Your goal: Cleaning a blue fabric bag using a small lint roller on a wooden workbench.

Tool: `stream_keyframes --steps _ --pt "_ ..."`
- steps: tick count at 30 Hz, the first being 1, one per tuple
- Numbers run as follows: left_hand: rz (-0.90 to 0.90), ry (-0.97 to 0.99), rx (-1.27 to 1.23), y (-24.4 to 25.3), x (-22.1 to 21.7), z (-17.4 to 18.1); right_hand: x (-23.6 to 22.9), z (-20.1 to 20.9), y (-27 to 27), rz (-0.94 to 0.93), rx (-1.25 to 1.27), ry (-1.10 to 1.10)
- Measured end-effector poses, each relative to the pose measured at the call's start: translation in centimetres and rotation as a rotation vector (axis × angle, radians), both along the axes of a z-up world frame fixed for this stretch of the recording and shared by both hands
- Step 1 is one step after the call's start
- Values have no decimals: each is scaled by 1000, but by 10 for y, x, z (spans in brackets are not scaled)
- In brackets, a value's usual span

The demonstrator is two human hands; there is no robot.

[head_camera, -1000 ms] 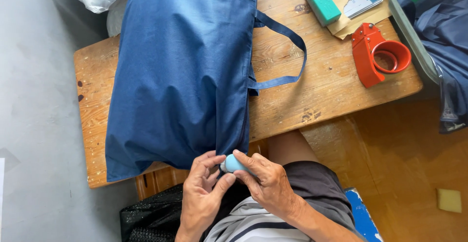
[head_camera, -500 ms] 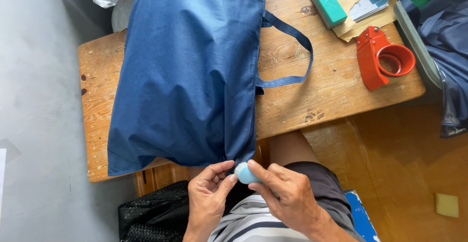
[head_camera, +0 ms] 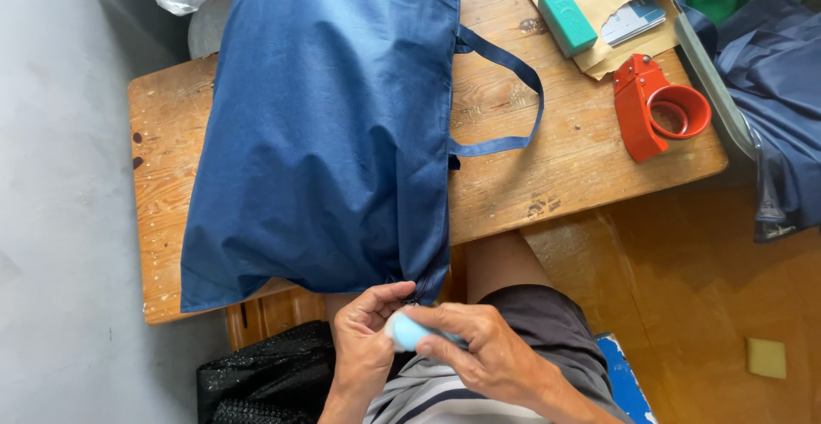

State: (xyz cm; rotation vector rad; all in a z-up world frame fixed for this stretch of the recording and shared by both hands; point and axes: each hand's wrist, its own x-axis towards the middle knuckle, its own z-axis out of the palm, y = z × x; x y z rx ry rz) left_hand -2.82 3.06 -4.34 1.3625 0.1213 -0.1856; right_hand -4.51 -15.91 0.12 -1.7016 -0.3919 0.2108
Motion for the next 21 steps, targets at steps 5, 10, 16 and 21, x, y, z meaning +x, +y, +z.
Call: stream_keyframes --steps 5,10,16,21 --pt "10 33 27 -2 0 3 -4 7 -14 -15 -20 106" --pt "38 46 -35 -6 -1 5 -5 9 -18 -319 -267 -115" --pt "-15 -112 -4 -3 0 -7 -7 5 -6 -222 -293 -218" --pt "28 -50 27 -6 -4 1 -9 5 -16 -338 -548 -344"
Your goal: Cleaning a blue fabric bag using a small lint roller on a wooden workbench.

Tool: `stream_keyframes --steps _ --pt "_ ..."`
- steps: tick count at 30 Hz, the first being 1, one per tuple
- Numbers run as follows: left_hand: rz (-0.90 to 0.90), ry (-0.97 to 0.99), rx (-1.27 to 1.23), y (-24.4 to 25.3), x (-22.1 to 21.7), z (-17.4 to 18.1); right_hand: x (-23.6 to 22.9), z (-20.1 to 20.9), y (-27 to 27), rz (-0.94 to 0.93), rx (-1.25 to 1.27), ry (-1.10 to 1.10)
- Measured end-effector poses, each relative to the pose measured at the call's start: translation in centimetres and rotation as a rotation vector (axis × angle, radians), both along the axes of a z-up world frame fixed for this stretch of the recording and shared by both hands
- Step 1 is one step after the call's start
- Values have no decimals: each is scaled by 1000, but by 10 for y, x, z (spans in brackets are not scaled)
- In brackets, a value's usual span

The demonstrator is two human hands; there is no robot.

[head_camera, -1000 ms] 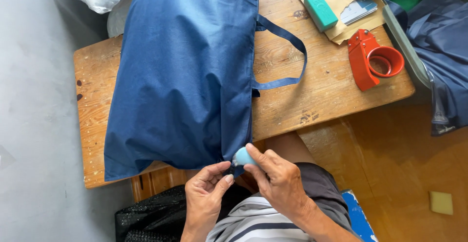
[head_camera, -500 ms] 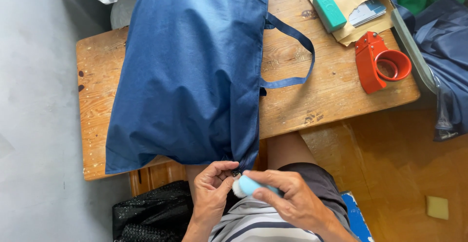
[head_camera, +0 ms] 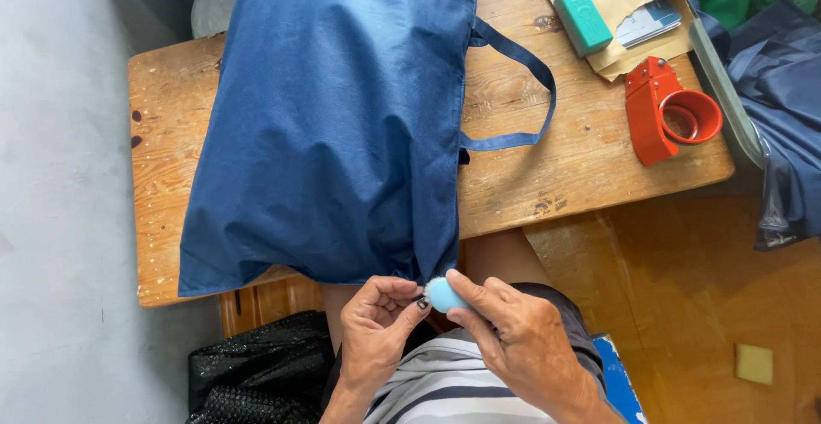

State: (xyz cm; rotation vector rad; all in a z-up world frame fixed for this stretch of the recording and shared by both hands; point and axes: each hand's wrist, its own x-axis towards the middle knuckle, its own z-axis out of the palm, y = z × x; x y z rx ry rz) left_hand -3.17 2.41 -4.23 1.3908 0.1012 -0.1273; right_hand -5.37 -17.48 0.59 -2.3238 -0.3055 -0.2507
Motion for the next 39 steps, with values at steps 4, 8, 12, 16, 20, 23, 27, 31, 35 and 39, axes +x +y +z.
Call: stream_keyframes --steps 4,8,12,16,20,23,27,31,35,39 --pt "-3 17 -1 -5 0 6 3 -1 3 81 -34 -18" --pt "19 48 56 -5 2 12 4 2 7 86 -127 18" --pt "20 61 73 -3 3 11 4 -1 8 13 -136 -3" --pt "27 54 53 -2 2 10 4 -2 4 97 -87 78" --pt "40 104 -35 4 1 0 18 -21 2 1 57 -22" --pt "62 130 -71 5 -1 0 25 -27 -2 -98 131 -33" --pt "-31 -77 -85 5 -1 5 17 -15 8 208 394 118" --pt "-44 -4 52 18 -2 4 45 -57 5 -20 240 -81" --pt "-231 16 226 23 6 25 47 -48 10 30 409 -95" --pt "-210 2 335 27 12 25 55 -62 20 17 343 -175"
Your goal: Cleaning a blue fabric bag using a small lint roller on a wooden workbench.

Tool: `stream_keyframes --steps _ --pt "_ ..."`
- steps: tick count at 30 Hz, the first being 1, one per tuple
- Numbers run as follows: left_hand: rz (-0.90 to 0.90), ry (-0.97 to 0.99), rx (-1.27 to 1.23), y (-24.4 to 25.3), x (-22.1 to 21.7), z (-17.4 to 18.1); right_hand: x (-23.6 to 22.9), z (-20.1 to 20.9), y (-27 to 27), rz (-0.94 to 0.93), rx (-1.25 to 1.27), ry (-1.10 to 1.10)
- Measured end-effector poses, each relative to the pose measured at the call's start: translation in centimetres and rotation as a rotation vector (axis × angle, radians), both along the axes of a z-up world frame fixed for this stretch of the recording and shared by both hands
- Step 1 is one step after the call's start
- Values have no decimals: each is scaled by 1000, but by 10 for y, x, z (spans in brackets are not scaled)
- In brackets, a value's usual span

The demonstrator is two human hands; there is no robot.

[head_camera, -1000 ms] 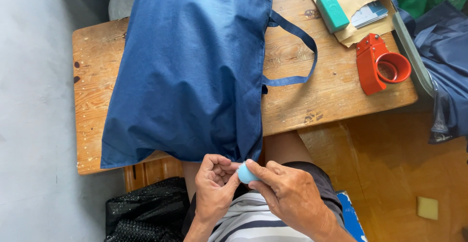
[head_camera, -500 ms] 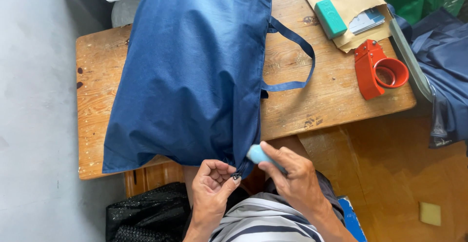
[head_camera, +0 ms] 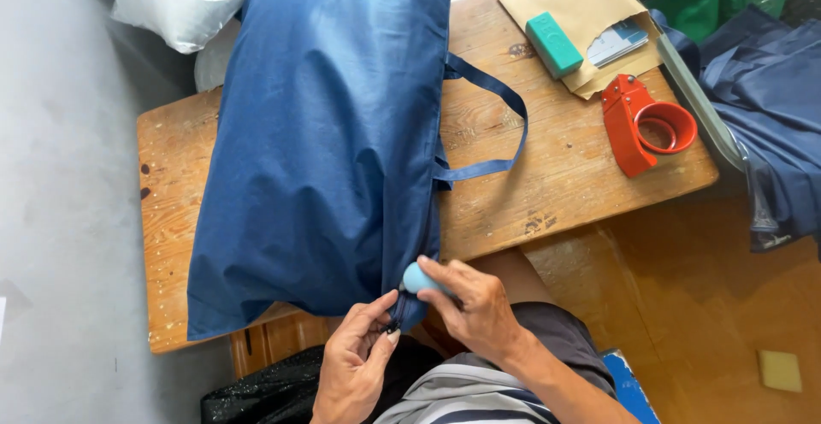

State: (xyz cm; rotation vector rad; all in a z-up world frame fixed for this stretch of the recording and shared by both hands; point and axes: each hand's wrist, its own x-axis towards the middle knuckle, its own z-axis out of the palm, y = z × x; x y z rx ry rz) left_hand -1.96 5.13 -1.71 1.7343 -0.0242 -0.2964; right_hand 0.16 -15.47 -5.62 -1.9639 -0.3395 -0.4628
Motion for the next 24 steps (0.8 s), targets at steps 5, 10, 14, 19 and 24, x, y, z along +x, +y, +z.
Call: stream_keyframes --steps 5,10,14,19,24 --pt "0 9 114 -3 11 14 29 -15 3 -110 29 -29" --pt "-85 -77 421 -20 33 32 19 -19 4 -68 79 -7" --pt "84 -279 484 -27 37 20 36 -18 -3 -90 -11 -54" --pt "89 -230 430 -22 32 24 102 -26 -20 -269 8 28" --pt "164 -88 325 -19 32 19 86 -12 -10 -168 196 73"
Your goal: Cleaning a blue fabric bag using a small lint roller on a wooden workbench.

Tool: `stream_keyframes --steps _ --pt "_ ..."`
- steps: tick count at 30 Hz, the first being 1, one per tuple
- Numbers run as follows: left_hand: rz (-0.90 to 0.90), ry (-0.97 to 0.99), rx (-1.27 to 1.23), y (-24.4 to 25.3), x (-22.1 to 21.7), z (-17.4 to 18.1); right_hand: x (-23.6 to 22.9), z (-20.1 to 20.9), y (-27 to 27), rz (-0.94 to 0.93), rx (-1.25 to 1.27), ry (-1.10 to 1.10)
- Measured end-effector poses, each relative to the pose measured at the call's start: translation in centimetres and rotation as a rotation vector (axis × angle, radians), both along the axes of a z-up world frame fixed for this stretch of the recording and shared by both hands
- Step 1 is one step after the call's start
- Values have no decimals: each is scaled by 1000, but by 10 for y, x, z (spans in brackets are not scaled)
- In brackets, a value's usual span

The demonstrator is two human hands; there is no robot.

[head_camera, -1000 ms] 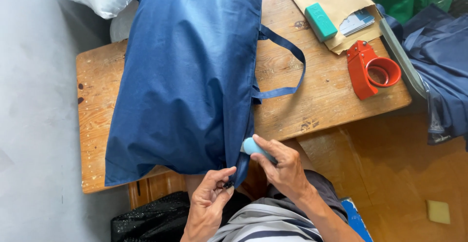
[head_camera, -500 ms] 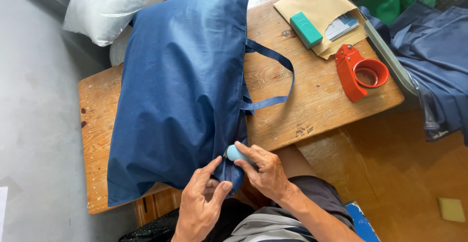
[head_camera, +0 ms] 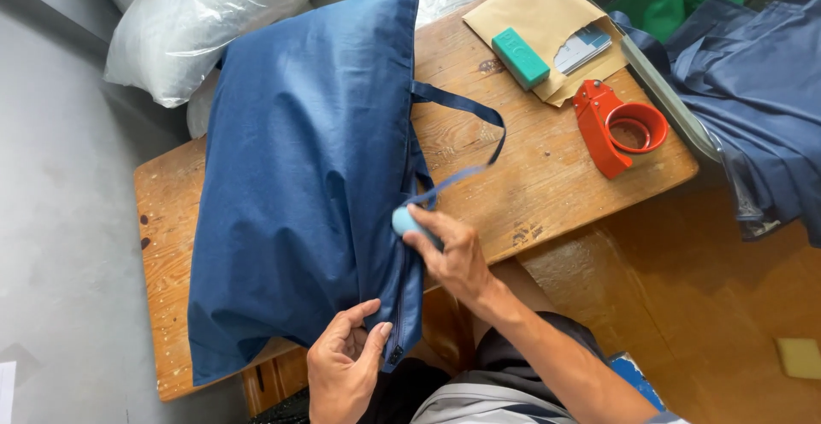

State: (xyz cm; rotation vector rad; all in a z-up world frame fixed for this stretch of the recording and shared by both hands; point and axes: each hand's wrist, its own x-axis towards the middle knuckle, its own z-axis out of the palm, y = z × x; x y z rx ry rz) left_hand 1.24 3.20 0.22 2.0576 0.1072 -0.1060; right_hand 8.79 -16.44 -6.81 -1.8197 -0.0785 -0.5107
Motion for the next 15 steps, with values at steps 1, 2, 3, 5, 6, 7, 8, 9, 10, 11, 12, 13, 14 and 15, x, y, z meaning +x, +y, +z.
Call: stream_keyframes --steps 1,2,3,5,6,7,8,9,10,11,12,13,14,15 --pt "-1 2 -2 1 0 -2 -17 2 4 -1 -2 2" --pt "18 21 -65 1 0 -4 -36 4 7 116 11 -14" --pt "38 40 -128 2 -1 -6 -54 5 11 232 24 -30" --pt "44 64 -146 4 -1 -10 -61 2 12 258 -2 -91" --pt "50 82 -162 6 -1 -12 -64 1 14 284 -26 -160" --pt "50 83 -161 6 -1 -11 -52 -5 11 284 -25 -158" --pt "43 94 -141 7 -1 -9 -38 -9 10 178 -78 -147" --pt "36 105 -122 7 -1 -7 -25 -14 8 73 -131 -135" --pt "41 101 -119 6 -5 -6 -10 -12 4 77 -128 -140" --pt "53 122 -115 4 -8 -4 4 -10 1 -1 -68 -81" --pt "66 141 -109 4 -9 -2 20 -7 -2 -79 -7 -25" --pt "70 133 -104 7 -11 -3 18 4 -6 -74 -1 -32" --pt "63 119 -149 10 -15 -3 13 13 -10 -66 24 -11" --pt "57 104 -193 13 -18 -5 9 22 -13 -58 49 9"
